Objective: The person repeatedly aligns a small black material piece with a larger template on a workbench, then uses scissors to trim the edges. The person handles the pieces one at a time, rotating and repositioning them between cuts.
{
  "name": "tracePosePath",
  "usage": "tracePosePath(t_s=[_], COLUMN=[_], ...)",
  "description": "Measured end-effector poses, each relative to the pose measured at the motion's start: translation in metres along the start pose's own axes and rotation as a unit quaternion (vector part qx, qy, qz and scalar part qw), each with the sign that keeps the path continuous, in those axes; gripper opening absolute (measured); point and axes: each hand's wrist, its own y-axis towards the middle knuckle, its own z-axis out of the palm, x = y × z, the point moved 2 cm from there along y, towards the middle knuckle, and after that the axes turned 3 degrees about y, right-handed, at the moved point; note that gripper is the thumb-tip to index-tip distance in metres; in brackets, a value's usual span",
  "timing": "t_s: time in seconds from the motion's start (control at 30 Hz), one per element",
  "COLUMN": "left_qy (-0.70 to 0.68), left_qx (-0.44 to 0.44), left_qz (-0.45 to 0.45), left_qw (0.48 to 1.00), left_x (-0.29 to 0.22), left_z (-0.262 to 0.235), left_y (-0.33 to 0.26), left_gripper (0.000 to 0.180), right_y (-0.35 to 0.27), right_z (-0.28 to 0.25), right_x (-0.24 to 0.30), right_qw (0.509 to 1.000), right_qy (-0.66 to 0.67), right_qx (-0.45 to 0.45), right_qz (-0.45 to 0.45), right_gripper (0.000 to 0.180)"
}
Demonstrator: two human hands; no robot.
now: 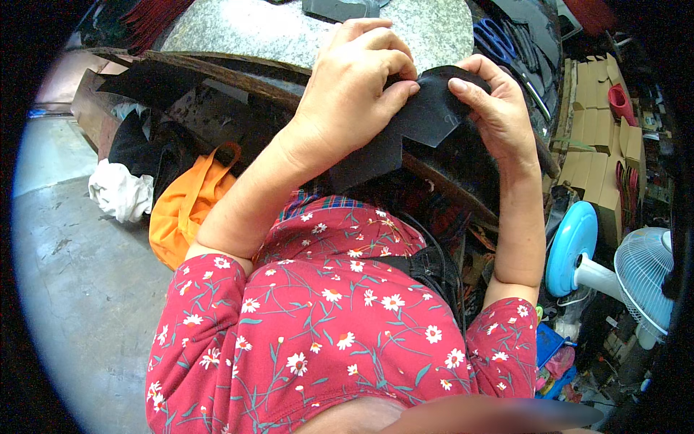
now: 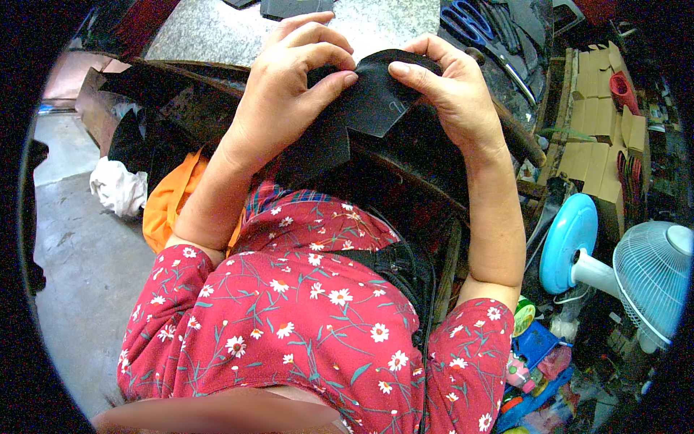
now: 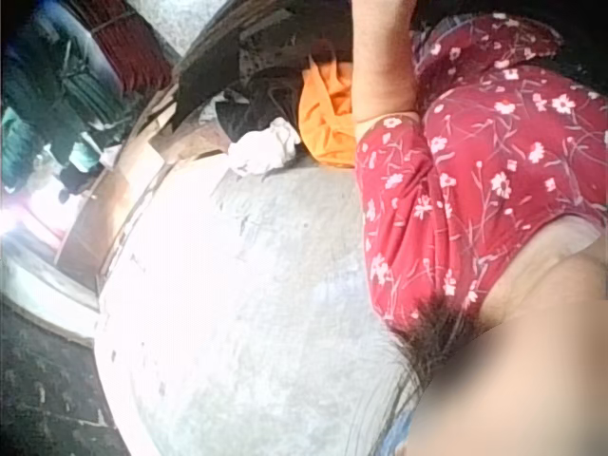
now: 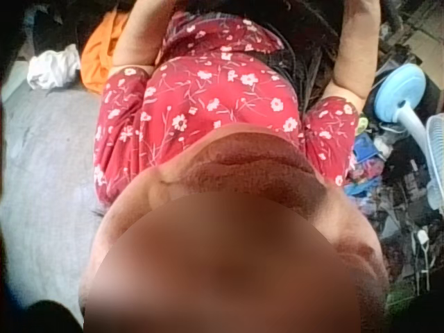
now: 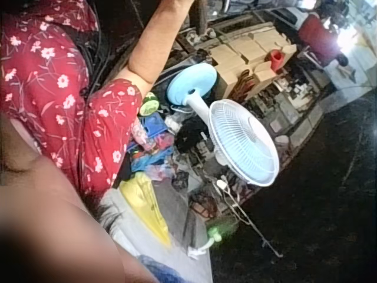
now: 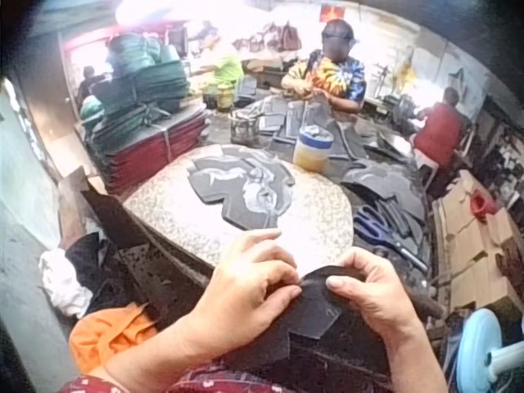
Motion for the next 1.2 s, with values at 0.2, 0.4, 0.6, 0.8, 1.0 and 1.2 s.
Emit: tracePosePath(t_s=[0.2, 0.4, 0.6, 0.8, 1.0, 1.2], left_qy=[-0.024, -0.008, 0.057, 0.032, -0.037, 0.030], left_qx=[0.031, 0.005, -0.010, 0.015, 0.063, 0.051], left_qz=[0.006, -0.012, -0.011, -0.031, -0.095, -0.054], left_qw=[0.999, 1.000, 0.998, 0.999, 0.993, 0.997], left_x=[0.005, 0.008, 0.010, 0.017, 0.014, 0.009], left_z=[0.002, 0.005, 0.005, 0.003, 0.006, 0.000], left_y=[0.000, -0.001, -0.007, -0.009, -0.009, -0.006], left_gripper=[0.008, 0.008, 0.011, 0.010, 0.012, 0.015], right_y=[0.000, 0.000, 0.003, 0.008, 0.008, 0.008], right_z=[0.000, -0.002, 0.000, 0.007, 0.010, 0.009], right_x=[-0.001, 0.000, -0.004, -0.009, -0.008, -0.009], right_qw=[0.997, 0.996, 0.996, 0.996, 0.994, 0.994], right_qy=[-0.049, -0.054, -0.050, -0.059, -0.093, -0.092], right_qx=[0.028, 0.033, 0.032, 0.023, 0.038, 0.029], right_qz=[0.061, 0.063, 0.063, 0.060, 0.050, 0.046], right_gripper=[0.027, 0.031, 0.031, 0.027, 0.024, 0.021])
